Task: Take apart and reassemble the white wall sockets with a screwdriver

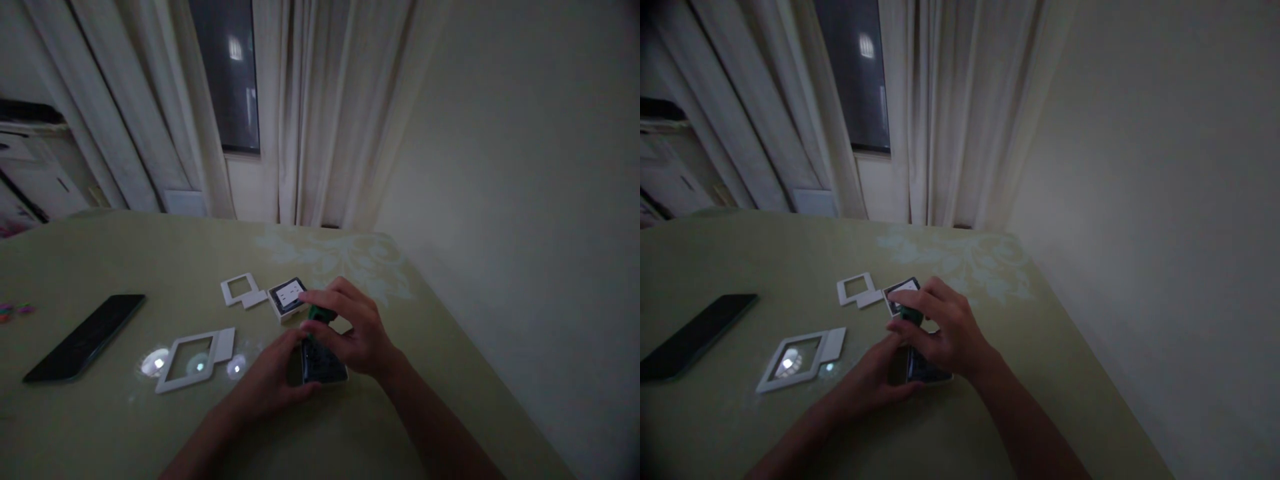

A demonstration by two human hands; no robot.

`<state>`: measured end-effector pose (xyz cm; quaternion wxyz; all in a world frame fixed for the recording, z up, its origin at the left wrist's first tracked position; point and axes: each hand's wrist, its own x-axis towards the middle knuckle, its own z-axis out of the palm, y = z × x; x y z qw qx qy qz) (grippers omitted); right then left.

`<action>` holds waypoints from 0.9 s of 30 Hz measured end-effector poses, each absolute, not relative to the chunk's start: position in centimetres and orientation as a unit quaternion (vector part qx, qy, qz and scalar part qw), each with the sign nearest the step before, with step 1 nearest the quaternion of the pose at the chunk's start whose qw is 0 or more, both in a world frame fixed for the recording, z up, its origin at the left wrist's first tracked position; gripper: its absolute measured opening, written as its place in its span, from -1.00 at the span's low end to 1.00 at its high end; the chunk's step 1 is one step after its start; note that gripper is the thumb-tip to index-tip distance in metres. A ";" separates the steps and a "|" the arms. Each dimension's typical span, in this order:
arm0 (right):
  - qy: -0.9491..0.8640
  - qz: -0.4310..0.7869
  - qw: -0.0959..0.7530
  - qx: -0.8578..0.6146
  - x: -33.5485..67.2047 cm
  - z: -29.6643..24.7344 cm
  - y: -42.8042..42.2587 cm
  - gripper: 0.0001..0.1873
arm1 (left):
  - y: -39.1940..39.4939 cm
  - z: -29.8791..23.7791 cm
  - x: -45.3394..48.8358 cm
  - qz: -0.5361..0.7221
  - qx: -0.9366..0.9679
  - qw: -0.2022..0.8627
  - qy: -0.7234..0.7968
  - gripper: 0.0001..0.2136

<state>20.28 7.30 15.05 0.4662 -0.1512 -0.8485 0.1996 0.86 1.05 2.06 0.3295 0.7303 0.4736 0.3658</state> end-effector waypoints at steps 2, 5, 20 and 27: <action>-0.860 0.208 0.441 -0.150 20.4 15.4 7.2 -0.61 | 1.1 2.1 0.9 0.365 0.731 0.328 0.473 -0.40; -0.867 0.236 0.415 -0.141 20.9 16.0 7.0 -0.59 | 1.1 2.3 0.9 0.366 0.732 0.327 0.473 -0.40; -0.884 0.160 0.399 -0.183 21.1 15.7 7.6 -0.58 | 1.1 2.0 0.9 0.354 0.728 0.338 0.479 -0.34; -0.869 0.199 0.403 -0.208 21.2 15.6 7.4 -0.60 | 0.9 2.4 0.8 0.339 0.731 0.334 0.489 -0.36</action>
